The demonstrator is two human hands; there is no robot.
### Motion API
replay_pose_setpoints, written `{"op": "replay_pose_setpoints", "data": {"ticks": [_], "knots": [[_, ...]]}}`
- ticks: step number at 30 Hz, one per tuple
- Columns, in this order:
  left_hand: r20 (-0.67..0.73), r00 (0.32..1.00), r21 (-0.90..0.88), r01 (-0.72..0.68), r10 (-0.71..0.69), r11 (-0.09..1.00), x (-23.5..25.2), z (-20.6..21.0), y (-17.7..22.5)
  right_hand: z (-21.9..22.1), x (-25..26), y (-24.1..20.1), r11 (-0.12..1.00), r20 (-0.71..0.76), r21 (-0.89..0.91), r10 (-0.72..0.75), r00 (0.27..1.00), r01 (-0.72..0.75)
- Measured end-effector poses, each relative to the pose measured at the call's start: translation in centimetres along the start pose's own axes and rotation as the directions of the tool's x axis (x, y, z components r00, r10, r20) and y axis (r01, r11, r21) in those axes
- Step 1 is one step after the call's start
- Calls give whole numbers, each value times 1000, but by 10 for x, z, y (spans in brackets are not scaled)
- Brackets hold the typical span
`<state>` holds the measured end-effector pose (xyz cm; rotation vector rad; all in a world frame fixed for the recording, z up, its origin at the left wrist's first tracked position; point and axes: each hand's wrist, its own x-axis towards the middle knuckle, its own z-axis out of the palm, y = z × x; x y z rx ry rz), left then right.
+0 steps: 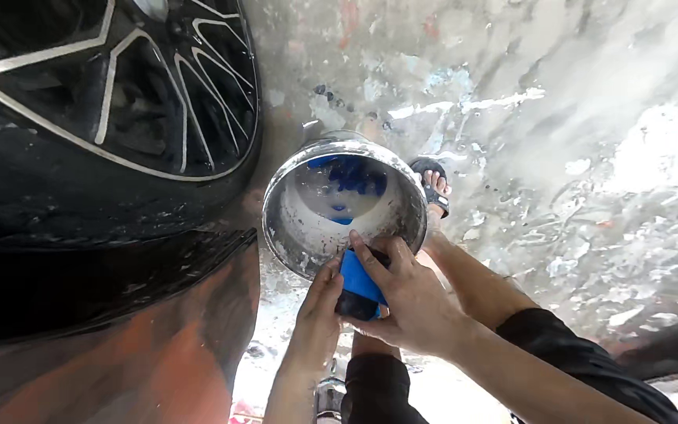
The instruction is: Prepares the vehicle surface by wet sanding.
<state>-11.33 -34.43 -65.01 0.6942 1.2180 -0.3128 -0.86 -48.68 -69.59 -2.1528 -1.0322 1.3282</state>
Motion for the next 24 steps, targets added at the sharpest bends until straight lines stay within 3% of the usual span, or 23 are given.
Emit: {"op": "replay_pose_setpoints", "data": {"ticks": [4, 6, 10, 12, 14, 15, 17, 19, 20, 22, 24], "knots": [[111, 992, 463, 8, -67, 886, 55, -8, 26, -2, 2, 10, 978, -159, 187, 123, 980, -93], [48, 995, 518, 46, -83, 854, 110, -8, 23, -4, 1, 16, 958, -203, 264, 168, 965, -111], [-202, 978, 539, 151, -47, 829, 246, 11, -31, -5, -5, 25, 921, -257, 377, 208, 944, -100], [-290, 956, 666, 179, 31, 724, 279, 24, -50, -2, -8, 28, 893, -277, 438, 240, 931, -100], [-291, 949, 775, 161, 119, 611, 290, 33, -55, 0, -12, 32, 811, -277, 577, 309, 910, -100], [-250, 960, 796, 129, 127, 592, 286, 35, -57, 0, -15, 33, 708, -242, 698, 370, 897, -104], [-157, 968, 775, -2, 195, 632, 261, 33, -63, -8, -23, 29, 339, -57, 930, 513, 856, -141], [-92, 954, 663, -154, 284, 732, 211, 29, -58, -24, -32, 26, -102, 203, 979, 547, 812, -176], [-78, 955, 565, -194, 286, 802, 178, 28, -53, -32, -39, 24, -245, 289, 952, 523, 802, -184], [-149, 966, 282, -165, 213, 945, 114, 34, -36, -47, -56, 14, -405, 380, 896, 483, 789, -184], [-241, 961, -60, -157, 138, 986, 64, 40, -17, -64, -80, -1, -503, 408, 850, 437, 802, -158]]}}
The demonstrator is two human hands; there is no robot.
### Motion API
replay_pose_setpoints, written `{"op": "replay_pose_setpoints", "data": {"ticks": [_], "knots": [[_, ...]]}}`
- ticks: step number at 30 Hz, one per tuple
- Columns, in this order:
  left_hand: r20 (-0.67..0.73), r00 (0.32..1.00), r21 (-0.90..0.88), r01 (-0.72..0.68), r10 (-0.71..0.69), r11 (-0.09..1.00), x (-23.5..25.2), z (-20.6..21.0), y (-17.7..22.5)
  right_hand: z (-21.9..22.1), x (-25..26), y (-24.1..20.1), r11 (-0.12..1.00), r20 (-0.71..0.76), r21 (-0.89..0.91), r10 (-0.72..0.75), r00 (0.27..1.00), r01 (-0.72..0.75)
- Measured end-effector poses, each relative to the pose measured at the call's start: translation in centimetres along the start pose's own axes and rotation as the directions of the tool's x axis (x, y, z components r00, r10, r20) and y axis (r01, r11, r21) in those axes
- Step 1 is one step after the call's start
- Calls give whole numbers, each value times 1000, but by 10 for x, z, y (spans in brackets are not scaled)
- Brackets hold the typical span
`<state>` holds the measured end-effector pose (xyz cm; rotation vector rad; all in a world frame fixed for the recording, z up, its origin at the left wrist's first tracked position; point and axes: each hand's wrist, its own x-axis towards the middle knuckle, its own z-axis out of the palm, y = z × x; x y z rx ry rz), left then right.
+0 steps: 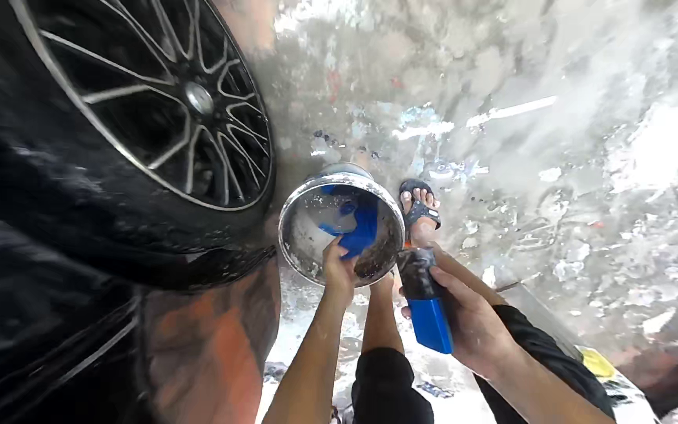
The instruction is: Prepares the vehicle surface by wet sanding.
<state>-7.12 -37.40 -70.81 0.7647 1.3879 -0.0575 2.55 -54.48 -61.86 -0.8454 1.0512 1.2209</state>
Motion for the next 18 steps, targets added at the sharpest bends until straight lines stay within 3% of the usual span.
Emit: {"op": "replay_pose_setpoints", "data": {"ticks": [3, 7, 10, 13, 16, 18], "knots": [[-122, 989, -221, 54, -83, 974, -65, -6, 42, 5, -57, 0, 997, 83, 69, 41, 996, -47], [99, 935, -366, 352, -340, 861, -166, -21, 100, 30, -135, -10, 984, 194, -159, -52, 980, 84], [189, 889, -264, 456, -418, 850, -246, -32, 135, 65, -192, -20, 876, 300, -375, -195, 934, 303], [173, 935, -196, 341, -310, 919, -323, -38, 167, 104, -241, -26, 778, 426, -427, -277, 861, 461], [142, 989, -336, 83, -37, 938, -394, -50, 191, 141, -284, -25, 659, 571, -442, -317, 758, 608], [84, 984, -349, -120, 158, 929, -436, -62, 200, 164, -311, -17, 515, 697, -434, -328, 637, 740]]}}
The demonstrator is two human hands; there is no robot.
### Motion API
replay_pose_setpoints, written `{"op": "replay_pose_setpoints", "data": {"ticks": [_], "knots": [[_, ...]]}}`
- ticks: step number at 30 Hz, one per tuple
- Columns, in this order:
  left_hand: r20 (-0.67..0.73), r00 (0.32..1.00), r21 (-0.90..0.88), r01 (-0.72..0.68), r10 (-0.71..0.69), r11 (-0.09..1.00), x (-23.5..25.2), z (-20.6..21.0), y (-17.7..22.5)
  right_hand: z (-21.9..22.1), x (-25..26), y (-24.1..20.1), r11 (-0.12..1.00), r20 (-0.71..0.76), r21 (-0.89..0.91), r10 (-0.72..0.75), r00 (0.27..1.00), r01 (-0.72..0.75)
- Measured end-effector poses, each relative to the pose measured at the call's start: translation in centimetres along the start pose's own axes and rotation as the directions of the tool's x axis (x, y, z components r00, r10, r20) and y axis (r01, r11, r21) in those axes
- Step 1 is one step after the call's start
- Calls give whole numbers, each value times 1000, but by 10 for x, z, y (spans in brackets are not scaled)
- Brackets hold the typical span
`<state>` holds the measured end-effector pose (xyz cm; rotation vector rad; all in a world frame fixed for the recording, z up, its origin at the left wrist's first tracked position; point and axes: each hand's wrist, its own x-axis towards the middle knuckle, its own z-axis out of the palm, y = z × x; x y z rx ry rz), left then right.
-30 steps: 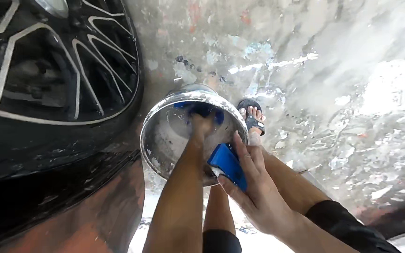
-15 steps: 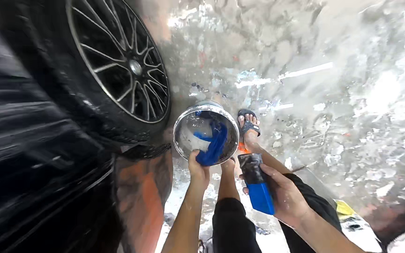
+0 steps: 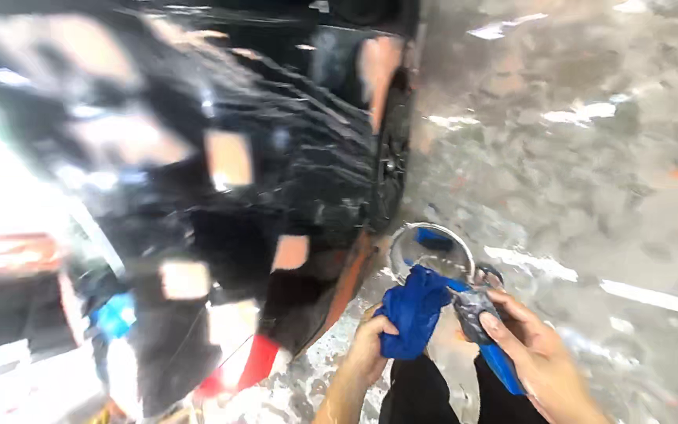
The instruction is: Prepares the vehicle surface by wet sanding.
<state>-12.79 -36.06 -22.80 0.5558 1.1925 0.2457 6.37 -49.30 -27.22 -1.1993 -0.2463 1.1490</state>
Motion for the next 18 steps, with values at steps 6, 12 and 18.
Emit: {"op": "replay_pose_setpoints", "data": {"ticks": [6, 12, 18], "knots": [[148, 899, 121, -431, 413, 894, -92, -13, 41, 94, -26, -47, 860, 227, -402, -239, 944, 314], [135, 842, 75, -534, 522, 842, -142, -55, 51, 168, -76, -41, 661, 443, -571, -252, 861, 487], [262, 810, 29, -550, 525, 835, -187, -159, 54, 216, -118, -25, 972, 485, -166, -69, 872, 169]]}}
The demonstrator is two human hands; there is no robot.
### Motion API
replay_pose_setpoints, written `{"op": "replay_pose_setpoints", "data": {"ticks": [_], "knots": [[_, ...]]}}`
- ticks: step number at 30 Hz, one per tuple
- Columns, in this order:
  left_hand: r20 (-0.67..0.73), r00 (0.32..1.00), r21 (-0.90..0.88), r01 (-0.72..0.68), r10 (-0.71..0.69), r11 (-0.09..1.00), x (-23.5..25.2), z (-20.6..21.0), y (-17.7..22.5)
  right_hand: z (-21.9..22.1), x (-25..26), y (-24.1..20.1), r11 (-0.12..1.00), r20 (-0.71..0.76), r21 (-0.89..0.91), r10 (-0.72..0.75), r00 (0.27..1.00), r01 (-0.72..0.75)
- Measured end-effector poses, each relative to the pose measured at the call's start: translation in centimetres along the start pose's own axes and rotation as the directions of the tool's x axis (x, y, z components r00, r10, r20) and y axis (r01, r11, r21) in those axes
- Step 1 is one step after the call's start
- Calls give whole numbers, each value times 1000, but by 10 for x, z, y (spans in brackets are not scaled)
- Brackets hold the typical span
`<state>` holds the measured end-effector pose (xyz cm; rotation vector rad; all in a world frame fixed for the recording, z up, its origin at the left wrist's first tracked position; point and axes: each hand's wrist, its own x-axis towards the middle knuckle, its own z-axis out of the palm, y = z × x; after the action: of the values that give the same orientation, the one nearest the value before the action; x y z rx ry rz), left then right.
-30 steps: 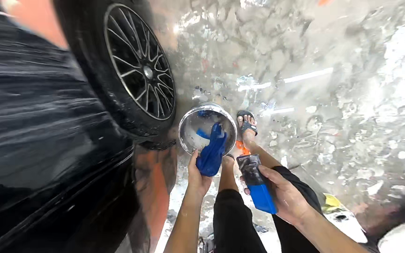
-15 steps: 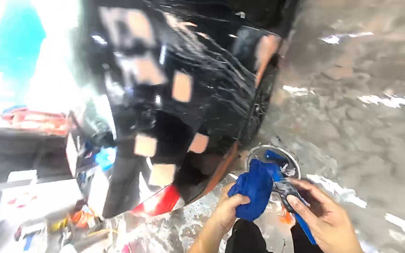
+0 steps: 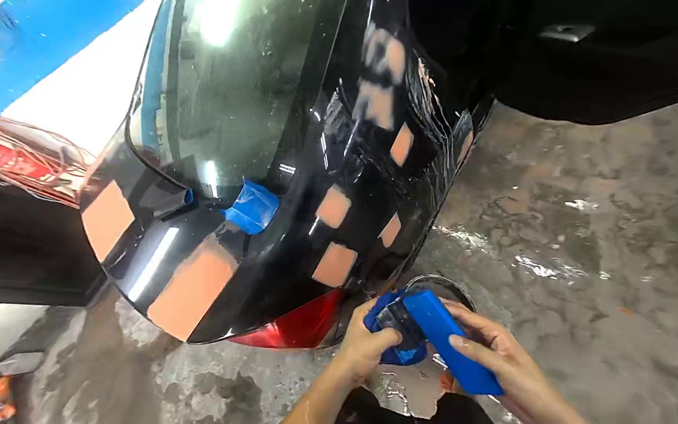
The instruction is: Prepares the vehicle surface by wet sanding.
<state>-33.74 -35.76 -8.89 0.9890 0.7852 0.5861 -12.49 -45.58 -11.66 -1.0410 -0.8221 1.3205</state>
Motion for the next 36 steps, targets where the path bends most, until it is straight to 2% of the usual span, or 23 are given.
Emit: {"op": "replay_pose_setpoints", "data": {"ticks": [2, 6, 9, 13, 17, 21, 23, 25, 28, 30, 33, 35, 36], "knots": [[84, 996, 41, -40, 37, 998, -14, -27, 8, 25, -6, -4, 995, 64, 72, 61, 996, -66], [200, 977, 59, -85, 72, 995, -40, -56, 23, 82, -9, 6, 990, 19, -54, 129, 991, -128], [246, 959, 50, -158, 142, 986, -52, -65, 31, 105, -4, 12, 991, -44, -134, -29, 999, 23], [163, 966, 79, -215, 200, 973, -60, -59, 36, 123, -5, 13, 951, -126, -236, -233, 964, 199], [126, 958, 151, -276, 259, 949, -62, -54, 37, 131, -7, 10, 881, -101, -364, -362, 927, 304], [153, 945, 244, -319, 289, 916, -65, -46, 50, 133, -7, 3, 792, -123, -524, -433, 893, 312], [153, 936, 303, -349, 316, 887, -63, -43, 58, 130, -3, 0, 818, -146, -461, -452, 880, 343], [100, 933, 342, -359, 346, 869, -61, -39, 66, 125, 2, -1, 857, -162, -324, -467, 869, 400], [-71, 929, 236, -339, 364, 911, -63, -32, 82, 119, 5, -4, 886, -272, -122, -464, 843, 448], [-185, 904, 188, -352, 386, 917, -68, -36, 96, 113, 9, -3, 900, -400, -117, -429, 810, 419], [-288, 834, 165, -440, 470, 883, -79, -46, 134, 103, 23, 14, 942, -579, -225, -333, 744, 247], [-276, 751, 202, -565, 600, 800, -88, -52, 169, 106, 33, 31, 950, -630, -261, -302, 715, 171], [-233, 685, 237, -648, 690, 724, -92, -56, 188, 112, 38, 39, 950, -639, -277, -296, 710, 147]]}}
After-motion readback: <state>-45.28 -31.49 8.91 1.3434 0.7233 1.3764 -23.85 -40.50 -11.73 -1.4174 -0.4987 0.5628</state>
